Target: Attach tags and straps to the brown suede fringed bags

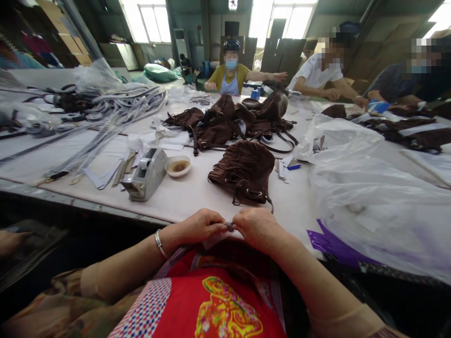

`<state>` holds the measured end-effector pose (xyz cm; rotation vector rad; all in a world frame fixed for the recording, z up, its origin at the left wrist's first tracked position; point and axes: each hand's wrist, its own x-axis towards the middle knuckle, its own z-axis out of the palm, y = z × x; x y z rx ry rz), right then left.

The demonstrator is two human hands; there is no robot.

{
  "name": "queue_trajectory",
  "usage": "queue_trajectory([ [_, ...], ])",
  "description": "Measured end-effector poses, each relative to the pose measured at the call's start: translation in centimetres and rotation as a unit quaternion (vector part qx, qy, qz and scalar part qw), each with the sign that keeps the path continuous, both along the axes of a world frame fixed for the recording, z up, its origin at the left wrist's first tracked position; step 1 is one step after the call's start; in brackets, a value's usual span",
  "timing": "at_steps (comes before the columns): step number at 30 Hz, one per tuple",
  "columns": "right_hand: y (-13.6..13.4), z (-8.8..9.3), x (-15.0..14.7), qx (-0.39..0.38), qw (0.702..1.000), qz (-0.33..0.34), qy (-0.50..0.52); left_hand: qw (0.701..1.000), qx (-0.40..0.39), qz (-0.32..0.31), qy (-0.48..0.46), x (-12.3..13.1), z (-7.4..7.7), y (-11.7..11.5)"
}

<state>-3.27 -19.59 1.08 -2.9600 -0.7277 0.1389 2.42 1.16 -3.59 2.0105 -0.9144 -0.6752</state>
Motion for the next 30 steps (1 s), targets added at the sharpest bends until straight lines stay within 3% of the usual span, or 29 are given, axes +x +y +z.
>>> queue_trajectory([
  [3,0.1,-0.4,0.1,0.013,1.000,-0.013,0.004,1.000,-0.007,0.008,-0.001,0.0,-0.5,-0.3],
  [7,-2.0,-1.4,0.1,0.076,0.997,-0.021,0.025,0.999,0.010,0.033,0.012,0.3,-1.1,0.2],
  [12,-4.0,-2.0,0.2,0.079,0.996,-0.038,0.014,0.999,0.012,0.022,0.040,0.5,-0.8,0.7],
  [15,-3.5,-2.0,0.5,0.086,0.995,-0.048,-0.006,0.999,0.012,0.015,0.030,0.4,-0.1,0.2],
  [23,-1.4,-1.9,0.4,0.127,0.992,0.006,0.017,0.999,-0.013,0.007,0.028,0.0,0.7,-1.8],
  [30,-5.4,-1.9,1.2,0.142,0.988,0.016,-0.050,0.997,0.028,0.065,-0.037,0.5,0.3,-1.7],
])
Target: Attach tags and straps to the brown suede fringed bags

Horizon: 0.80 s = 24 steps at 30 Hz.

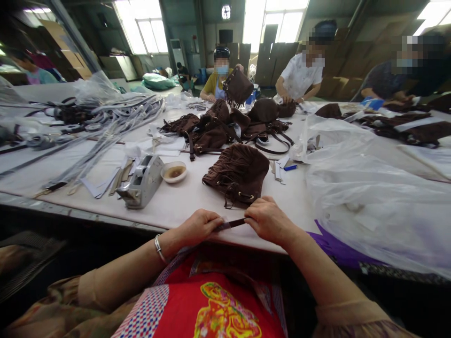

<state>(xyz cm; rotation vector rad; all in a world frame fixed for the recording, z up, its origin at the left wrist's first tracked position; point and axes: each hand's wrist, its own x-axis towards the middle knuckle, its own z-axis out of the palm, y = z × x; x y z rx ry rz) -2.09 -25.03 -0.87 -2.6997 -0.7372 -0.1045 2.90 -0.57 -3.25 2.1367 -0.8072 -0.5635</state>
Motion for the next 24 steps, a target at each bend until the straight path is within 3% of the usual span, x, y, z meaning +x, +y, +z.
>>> queue_trajectory([
  [3,-0.1,-0.7,0.4,0.016,1.000,-0.009,-0.003,1.000,0.007,0.004,-0.002,0.2,-0.1,-0.5],
  [6,1.6,-1.4,0.6,0.036,0.999,-0.004,-0.007,1.000,-0.010,-0.005,-0.009,0.3,-0.1,-1.7],
  [9,2.5,-2.0,0.9,0.104,0.994,-0.005,-0.029,0.999,-0.023,0.011,-0.024,0.6,-0.2,-2.8],
  [12,1.1,-2.9,1.1,0.196,0.970,-0.113,-0.085,0.998,-0.023,0.044,-0.042,0.9,-0.2,-3.0],
  [15,-0.7,-4.0,1.0,0.235,0.941,-0.237,-0.049,0.996,0.003,0.074,-0.051,1.0,-0.2,-3.1],
  [18,-0.5,-5.2,0.8,0.275,0.936,-0.218,0.026,0.994,0.041,0.075,-0.071,0.9,-0.1,-3.7],
  [21,1.1,-5.9,0.7,0.307,0.932,-0.191,0.031,0.992,0.065,0.069,-0.083,1.0,0.2,-4.8],
  [24,2.2,-6.4,0.9,0.369,0.909,-0.184,0.066,0.989,0.087,0.086,-0.085,1.5,0.4,-5.9],
])
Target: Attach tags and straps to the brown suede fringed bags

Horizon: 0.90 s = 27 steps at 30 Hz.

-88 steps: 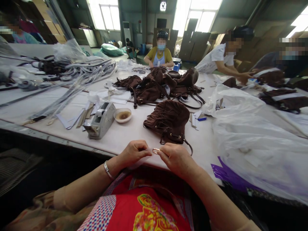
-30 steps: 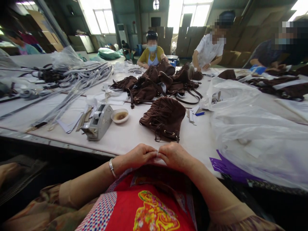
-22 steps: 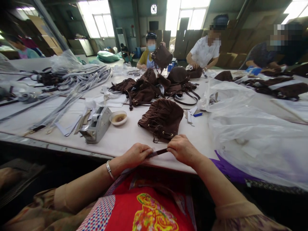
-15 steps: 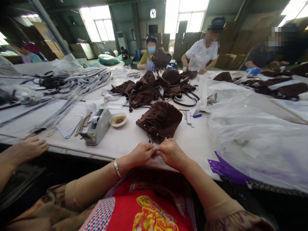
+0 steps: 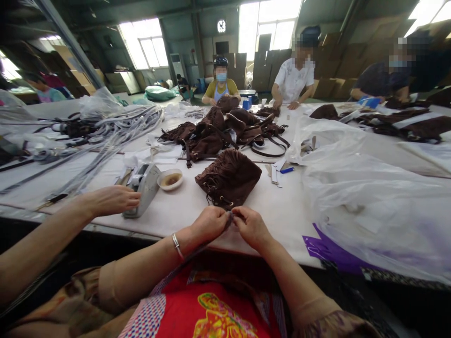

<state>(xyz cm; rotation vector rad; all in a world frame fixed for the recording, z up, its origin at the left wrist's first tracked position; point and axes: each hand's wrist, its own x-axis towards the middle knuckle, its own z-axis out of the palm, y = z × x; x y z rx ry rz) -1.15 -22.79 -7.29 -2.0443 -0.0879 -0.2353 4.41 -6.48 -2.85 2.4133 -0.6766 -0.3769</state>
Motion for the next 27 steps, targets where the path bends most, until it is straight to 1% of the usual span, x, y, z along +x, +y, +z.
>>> queue_trajectory([
  [2,0.1,-0.3,0.2,0.055,0.998,0.009,0.019,1.000,0.006,0.019,0.010,0.4,-0.1,-0.7],
  [4,-0.1,-0.4,0.3,0.082,0.996,0.013,0.025,0.998,0.001,0.042,0.038,0.7,-0.3,-1.1],
  [6,-0.4,-0.5,0.4,0.071,0.997,0.005,0.021,0.996,-0.022,0.061,0.067,0.8,-0.6,-1.2],
  [9,-0.6,-0.5,0.7,0.032,0.999,-0.037,-0.003,0.989,-0.076,0.051,0.118,0.3,-1.1,-0.6],
  [11,-0.5,-0.6,1.1,0.024,0.997,-0.072,-0.031,0.975,-0.104,0.038,0.194,-0.5,-1.3,0.1],
  [13,-0.4,-0.9,1.6,0.020,0.993,-0.105,-0.052,0.953,-0.113,0.039,0.277,-1.6,-1.4,1.0],
  [14,-0.3,-1.1,1.8,0.018,0.991,-0.120,-0.057,0.946,-0.111,0.040,0.302,-2.2,-1.4,1.3],
  [16,-0.4,-1.5,2.2,0.015,0.988,-0.144,-0.059,0.946,-0.103,0.034,0.306,-3.3,-1.3,2.1],
  [18,-0.6,-1.7,2.3,0.000,0.986,-0.159,-0.056,0.956,-0.091,0.021,0.277,-4.0,-1.1,2.8],
  [20,-1.0,-1.4,2.0,-0.045,0.982,-0.171,-0.071,0.965,-0.068,0.008,0.252,-4.3,-0.7,3.6],
  [21,-1.0,-1.0,1.7,-0.075,0.978,-0.172,-0.091,0.971,-0.050,0.000,0.232,-4.3,-0.5,4.0],
  [22,-1.0,-0.3,1.2,-0.105,0.974,-0.164,-0.117,0.979,-0.028,-0.010,0.202,-4.2,-0.2,4.3],
  [23,-0.8,0.4,0.7,-0.130,0.971,-0.137,-0.144,0.987,-0.001,-0.020,0.159,-4.1,0.1,4.6],
  [24,-0.5,1.2,0.2,-0.152,0.971,-0.085,-0.163,0.993,0.028,-0.034,0.105,-3.9,0.5,4.7],
  [25,0.0,2.0,-0.4,-0.171,0.971,-0.014,-0.169,0.996,0.056,-0.051,0.046,-3.7,0.8,4.7],
  [27,1.2,3.1,-1.2,-0.209,0.959,0.121,-0.145,0.988,0.105,-0.097,-0.052,-3.3,1.5,4.5],
])
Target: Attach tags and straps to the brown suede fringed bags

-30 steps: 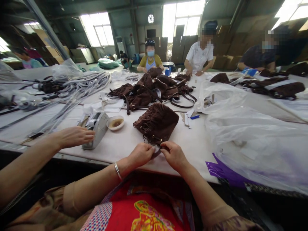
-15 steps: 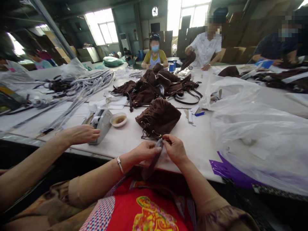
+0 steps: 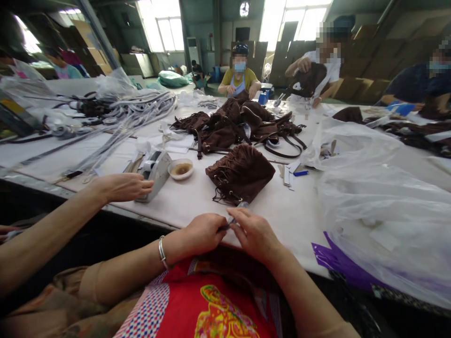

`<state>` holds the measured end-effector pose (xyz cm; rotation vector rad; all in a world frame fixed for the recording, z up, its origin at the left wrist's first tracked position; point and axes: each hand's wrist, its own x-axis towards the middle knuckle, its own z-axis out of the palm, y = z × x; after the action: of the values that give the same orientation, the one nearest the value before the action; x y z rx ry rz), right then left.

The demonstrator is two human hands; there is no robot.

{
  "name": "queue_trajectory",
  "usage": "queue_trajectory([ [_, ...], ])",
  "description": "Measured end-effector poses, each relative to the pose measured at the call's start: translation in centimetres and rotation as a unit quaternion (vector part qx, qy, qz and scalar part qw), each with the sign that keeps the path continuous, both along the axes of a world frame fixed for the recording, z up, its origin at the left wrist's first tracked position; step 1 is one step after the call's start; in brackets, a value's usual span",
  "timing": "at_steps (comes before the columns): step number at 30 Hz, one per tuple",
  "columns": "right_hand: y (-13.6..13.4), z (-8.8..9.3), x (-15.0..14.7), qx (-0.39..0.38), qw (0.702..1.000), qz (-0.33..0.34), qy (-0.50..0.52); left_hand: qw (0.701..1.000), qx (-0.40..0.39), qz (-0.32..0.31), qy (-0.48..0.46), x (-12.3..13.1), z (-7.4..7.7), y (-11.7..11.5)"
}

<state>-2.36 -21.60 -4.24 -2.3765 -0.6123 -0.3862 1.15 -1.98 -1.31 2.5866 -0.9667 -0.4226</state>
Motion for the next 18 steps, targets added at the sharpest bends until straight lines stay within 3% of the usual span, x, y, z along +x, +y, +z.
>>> queue_trajectory([
  [2,1.2,0.3,-0.5,-0.061,0.997,0.031,0.040,0.996,0.035,-0.052,-0.066,0.3,0.5,-0.2],
  [4,2.0,-0.1,-0.7,-0.115,0.992,-0.016,0.053,0.987,0.043,-0.076,-0.132,0.4,0.4,0.0],
  [8,2.6,-1.4,-0.9,-0.207,0.973,-0.086,0.062,0.961,-0.059,-0.041,-0.266,-0.4,-1.3,2.4],
  [10,2.6,-1.7,-1.1,-0.222,0.969,-0.087,0.069,0.963,-0.091,-0.011,-0.255,-1.1,-2.7,4.0],
  [13,2.8,-1.9,-1.2,-0.231,0.968,-0.075,0.068,0.980,-0.098,0.046,-0.165,-1.8,-4.3,5.6],
  [18,2.8,-1.7,-1.2,-0.247,0.967,-0.041,0.041,0.989,-0.046,0.080,-0.114,-0.6,-4.6,5.2],
])
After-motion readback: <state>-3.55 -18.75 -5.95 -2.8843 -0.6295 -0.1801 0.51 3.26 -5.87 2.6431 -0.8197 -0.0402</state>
